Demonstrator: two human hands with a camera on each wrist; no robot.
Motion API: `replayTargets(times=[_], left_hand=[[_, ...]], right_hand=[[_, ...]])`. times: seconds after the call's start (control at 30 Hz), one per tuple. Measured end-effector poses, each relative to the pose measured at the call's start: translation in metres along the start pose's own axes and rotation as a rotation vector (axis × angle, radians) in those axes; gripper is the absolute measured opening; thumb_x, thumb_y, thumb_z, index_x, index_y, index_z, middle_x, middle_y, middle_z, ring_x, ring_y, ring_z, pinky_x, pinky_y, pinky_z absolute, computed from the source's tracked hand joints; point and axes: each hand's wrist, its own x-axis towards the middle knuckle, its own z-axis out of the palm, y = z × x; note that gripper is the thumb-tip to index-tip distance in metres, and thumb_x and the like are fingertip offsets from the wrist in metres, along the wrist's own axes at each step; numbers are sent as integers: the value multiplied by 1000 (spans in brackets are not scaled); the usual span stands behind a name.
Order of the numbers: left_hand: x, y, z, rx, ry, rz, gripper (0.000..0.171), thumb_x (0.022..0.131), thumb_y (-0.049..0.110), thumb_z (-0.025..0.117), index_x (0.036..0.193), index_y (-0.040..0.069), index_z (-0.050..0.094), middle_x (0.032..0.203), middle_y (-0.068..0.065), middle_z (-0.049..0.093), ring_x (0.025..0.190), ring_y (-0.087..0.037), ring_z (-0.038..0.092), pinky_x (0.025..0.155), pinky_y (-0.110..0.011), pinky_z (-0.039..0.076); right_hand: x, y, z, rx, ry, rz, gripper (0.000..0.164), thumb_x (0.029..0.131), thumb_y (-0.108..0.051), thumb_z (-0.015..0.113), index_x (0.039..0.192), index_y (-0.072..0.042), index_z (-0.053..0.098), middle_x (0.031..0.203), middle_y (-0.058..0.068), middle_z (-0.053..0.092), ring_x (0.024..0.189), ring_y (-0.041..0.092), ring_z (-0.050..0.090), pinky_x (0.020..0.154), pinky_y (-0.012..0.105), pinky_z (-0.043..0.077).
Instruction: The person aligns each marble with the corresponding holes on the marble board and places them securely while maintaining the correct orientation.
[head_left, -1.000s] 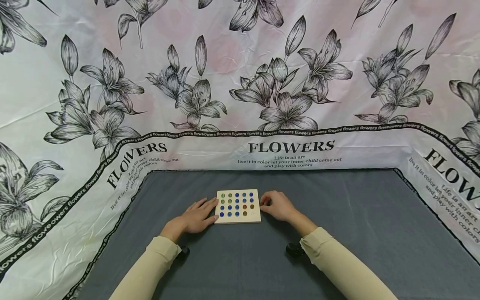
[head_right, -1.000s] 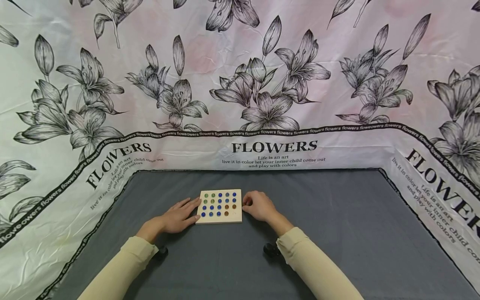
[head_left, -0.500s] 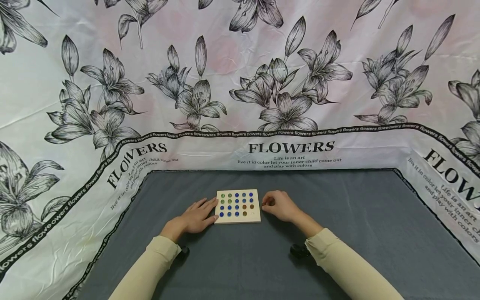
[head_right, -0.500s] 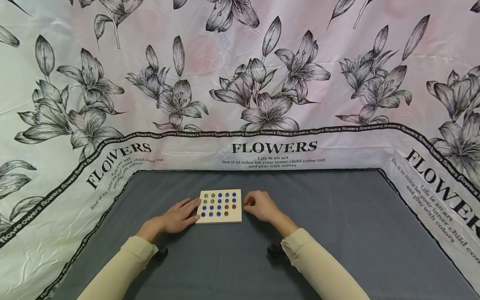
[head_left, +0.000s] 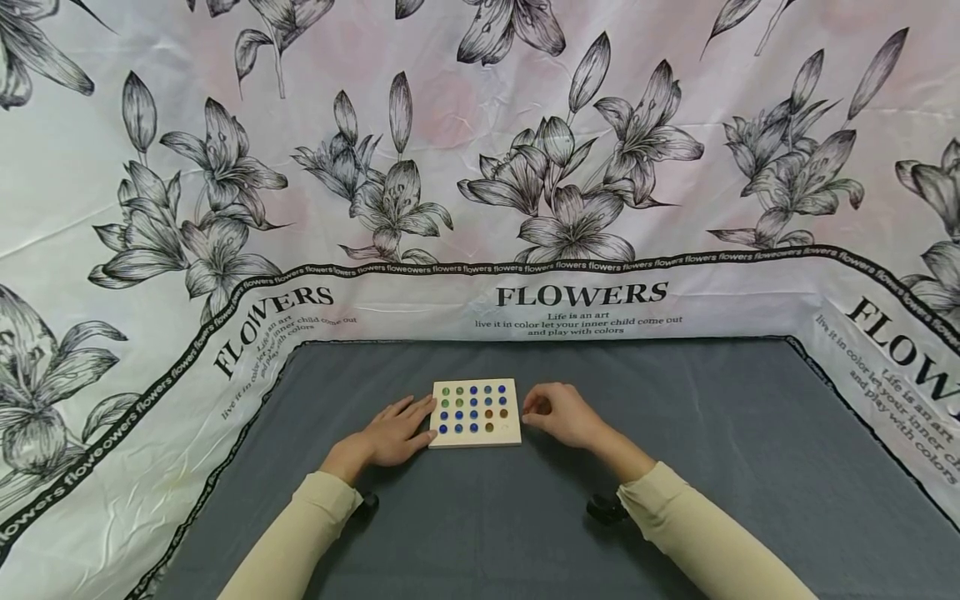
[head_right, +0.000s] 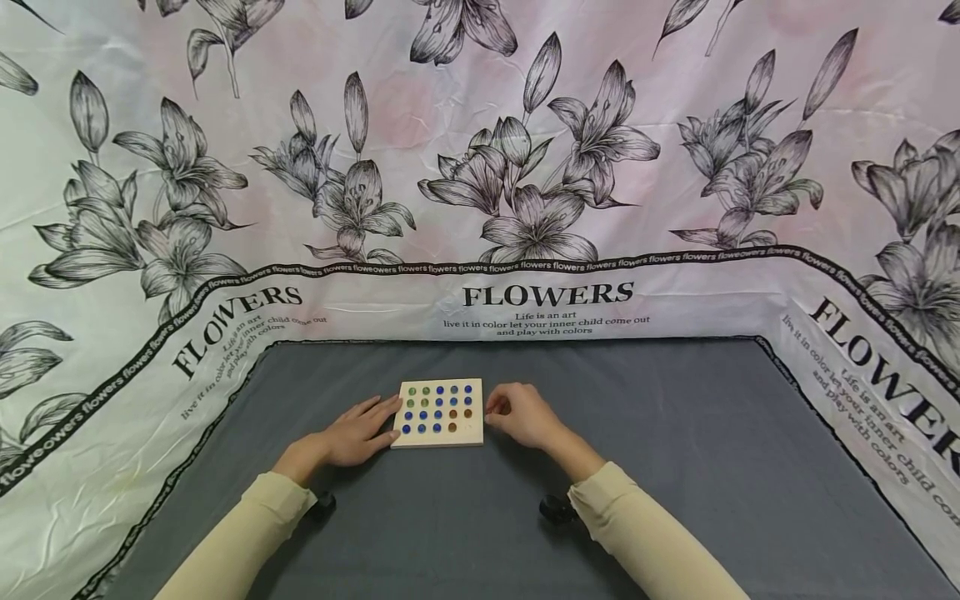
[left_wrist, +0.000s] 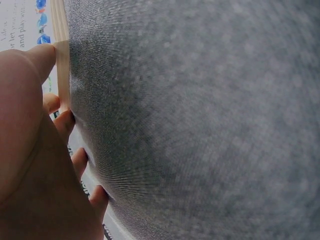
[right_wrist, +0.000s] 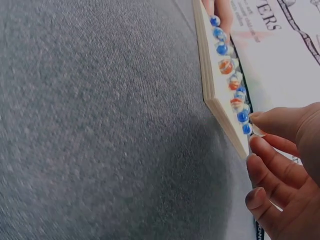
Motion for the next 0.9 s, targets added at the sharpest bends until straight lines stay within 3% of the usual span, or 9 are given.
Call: replayTargets(times=[0.23,0.9], left_hand=[[1,-2,4,16,-15,-21,66,111,44,41,166,17,18,172,-3,14,158,-35,9,125,-60,11],[0,1,0,0,-5,-16,66,111,44,42,165,15,21,171,-4,18,157,-36,12,124,-60,13]], right_hand=[[-2,-6,7,11,-10,-35,6,92,-8,77,97,-5,73,81,-2,67,68,10,57,60,26,48],[3,-14,29,-25,-37,-100,5,92,-9,77,96,-6,76,80,-4,68,65,4,57,60,25,50]])
